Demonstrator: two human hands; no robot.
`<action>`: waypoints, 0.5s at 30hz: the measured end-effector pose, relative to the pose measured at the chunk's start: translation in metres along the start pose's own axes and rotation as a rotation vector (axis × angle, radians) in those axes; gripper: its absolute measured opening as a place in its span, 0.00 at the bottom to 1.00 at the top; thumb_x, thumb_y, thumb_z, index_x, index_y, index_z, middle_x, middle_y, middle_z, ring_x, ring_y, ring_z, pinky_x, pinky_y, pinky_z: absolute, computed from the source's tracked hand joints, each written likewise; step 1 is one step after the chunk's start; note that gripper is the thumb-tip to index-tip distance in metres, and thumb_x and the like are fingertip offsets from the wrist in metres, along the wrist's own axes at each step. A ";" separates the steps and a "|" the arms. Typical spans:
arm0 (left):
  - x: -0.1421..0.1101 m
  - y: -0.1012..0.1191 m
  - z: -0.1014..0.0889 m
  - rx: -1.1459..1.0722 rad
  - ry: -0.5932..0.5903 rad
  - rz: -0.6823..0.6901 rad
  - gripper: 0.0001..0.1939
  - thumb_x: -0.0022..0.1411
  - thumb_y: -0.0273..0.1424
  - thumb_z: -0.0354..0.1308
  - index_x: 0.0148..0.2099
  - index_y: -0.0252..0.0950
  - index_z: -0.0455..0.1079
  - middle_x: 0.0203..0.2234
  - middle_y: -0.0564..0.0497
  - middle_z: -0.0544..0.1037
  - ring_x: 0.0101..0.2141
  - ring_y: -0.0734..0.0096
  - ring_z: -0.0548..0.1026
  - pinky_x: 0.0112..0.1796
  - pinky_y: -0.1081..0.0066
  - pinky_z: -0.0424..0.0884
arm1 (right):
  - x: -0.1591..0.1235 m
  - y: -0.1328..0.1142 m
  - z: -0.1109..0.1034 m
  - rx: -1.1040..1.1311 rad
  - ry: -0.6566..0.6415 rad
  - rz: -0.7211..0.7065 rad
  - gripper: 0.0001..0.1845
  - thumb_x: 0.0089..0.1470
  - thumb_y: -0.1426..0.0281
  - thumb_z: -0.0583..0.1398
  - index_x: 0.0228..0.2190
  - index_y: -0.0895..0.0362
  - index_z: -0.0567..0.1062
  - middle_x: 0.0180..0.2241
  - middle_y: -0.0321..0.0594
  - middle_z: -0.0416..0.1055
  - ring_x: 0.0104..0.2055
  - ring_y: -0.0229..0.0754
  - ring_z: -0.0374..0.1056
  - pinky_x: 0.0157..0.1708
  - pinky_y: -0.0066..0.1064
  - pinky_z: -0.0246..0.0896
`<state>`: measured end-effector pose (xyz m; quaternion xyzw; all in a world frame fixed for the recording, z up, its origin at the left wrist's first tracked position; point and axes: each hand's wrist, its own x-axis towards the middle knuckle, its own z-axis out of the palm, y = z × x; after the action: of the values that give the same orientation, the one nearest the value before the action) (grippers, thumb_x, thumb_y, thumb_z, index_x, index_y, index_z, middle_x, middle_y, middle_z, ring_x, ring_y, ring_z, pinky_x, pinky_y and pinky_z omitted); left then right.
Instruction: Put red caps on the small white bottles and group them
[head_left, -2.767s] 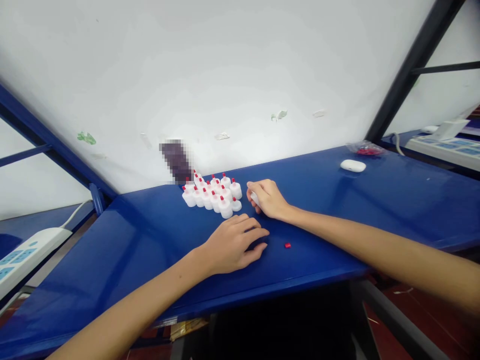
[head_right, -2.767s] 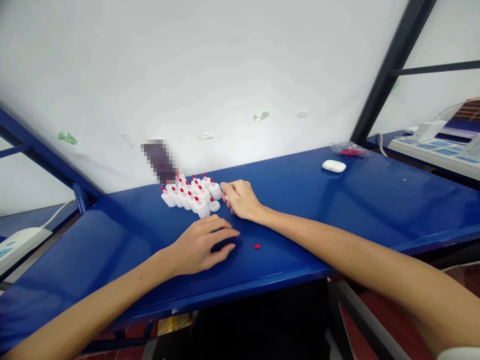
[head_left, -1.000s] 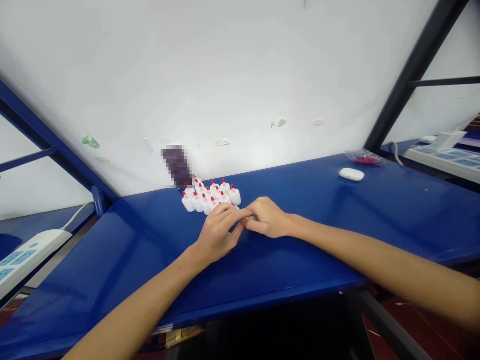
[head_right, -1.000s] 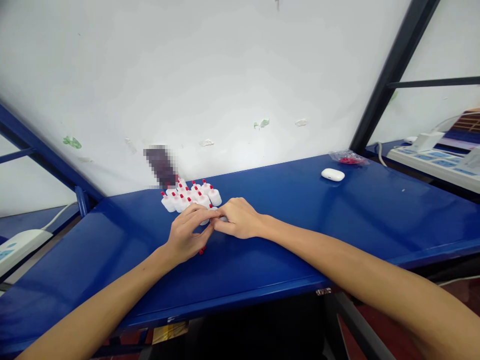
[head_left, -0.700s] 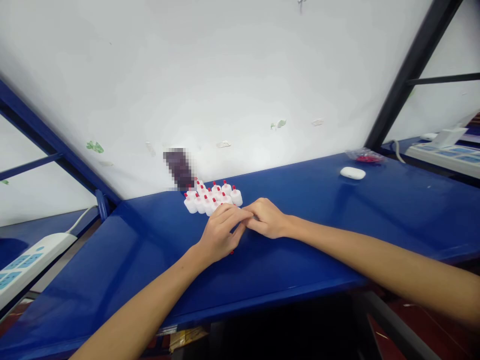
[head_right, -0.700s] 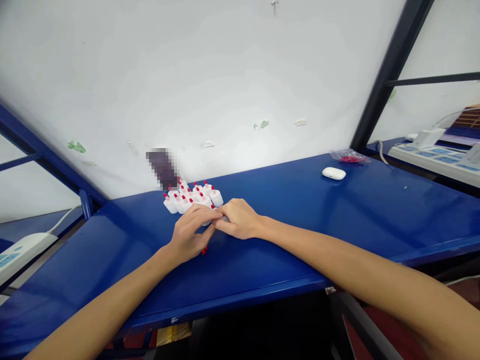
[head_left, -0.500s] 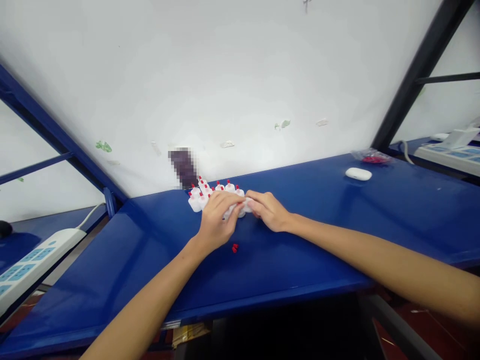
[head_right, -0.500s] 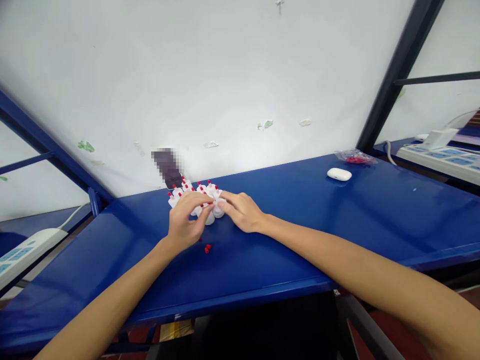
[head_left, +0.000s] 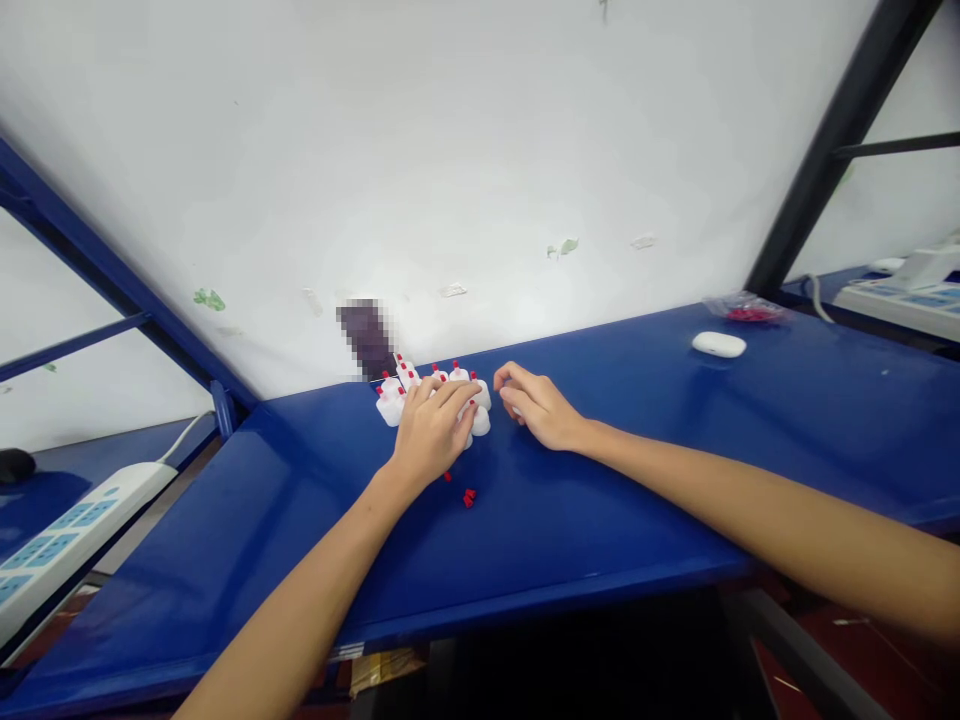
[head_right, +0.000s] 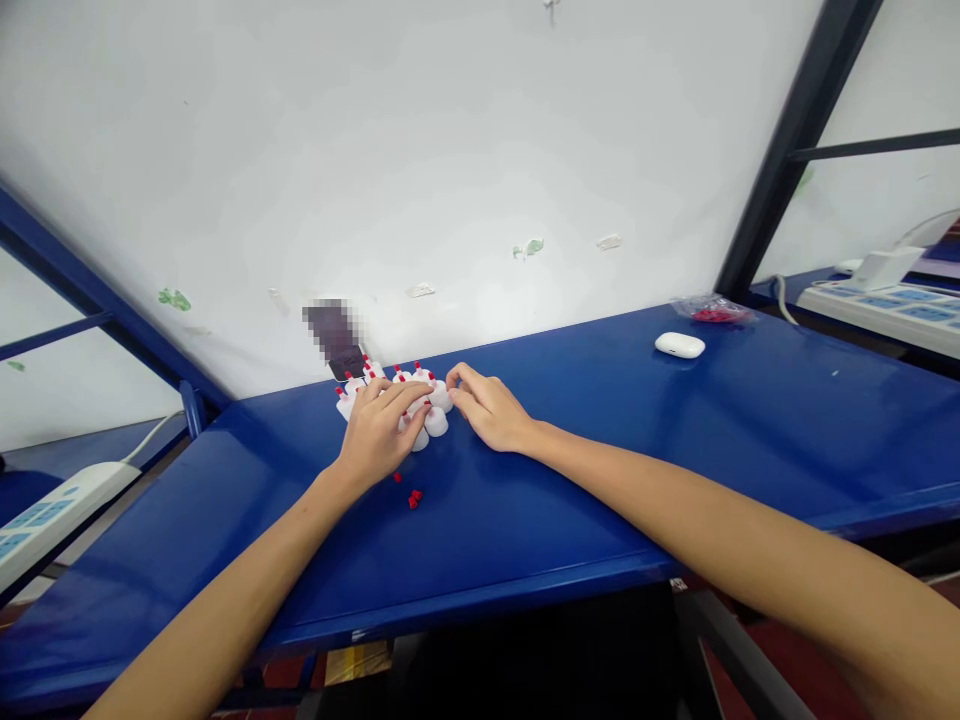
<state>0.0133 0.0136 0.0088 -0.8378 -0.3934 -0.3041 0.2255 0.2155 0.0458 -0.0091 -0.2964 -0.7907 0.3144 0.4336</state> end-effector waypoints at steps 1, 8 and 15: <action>0.000 0.001 -0.002 -0.011 0.025 -0.005 0.12 0.65 0.29 0.54 0.50 0.37 0.72 0.44 0.48 0.80 0.40 0.62 0.70 0.41 0.63 0.63 | 0.000 0.000 0.000 0.016 0.005 0.003 0.04 0.60 0.70 0.48 0.37 0.53 0.62 0.22 0.29 0.63 0.24 0.37 0.60 0.29 0.30 0.53; -0.001 0.001 -0.052 -0.156 -0.096 0.068 0.11 0.64 0.32 0.55 0.29 0.37 0.73 0.14 0.59 0.67 0.19 0.77 0.61 0.37 0.64 0.58 | 0.003 0.004 -0.004 -0.111 -0.012 -0.003 0.04 0.56 0.73 0.46 0.33 0.53 0.58 0.30 0.34 0.62 0.30 0.40 0.57 0.33 0.33 0.53; -0.003 -0.018 -0.077 -0.319 -0.784 -0.141 0.11 0.59 0.40 0.59 0.32 0.39 0.74 0.18 0.57 0.70 0.21 0.76 0.65 0.26 0.73 0.58 | 0.004 0.013 -0.003 -0.200 -0.100 0.001 0.08 0.53 0.74 0.50 0.37 0.55 0.62 0.37 0.40 0.66 0.38 0.43 0.62 0.41 0.35 0.56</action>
<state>-0.0282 -0.0244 0.0640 -0.8853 -0.4538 -0.0343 -0.0950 0.2186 0.0574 -0.0158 -0.3223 -0.8387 0.2487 0.3616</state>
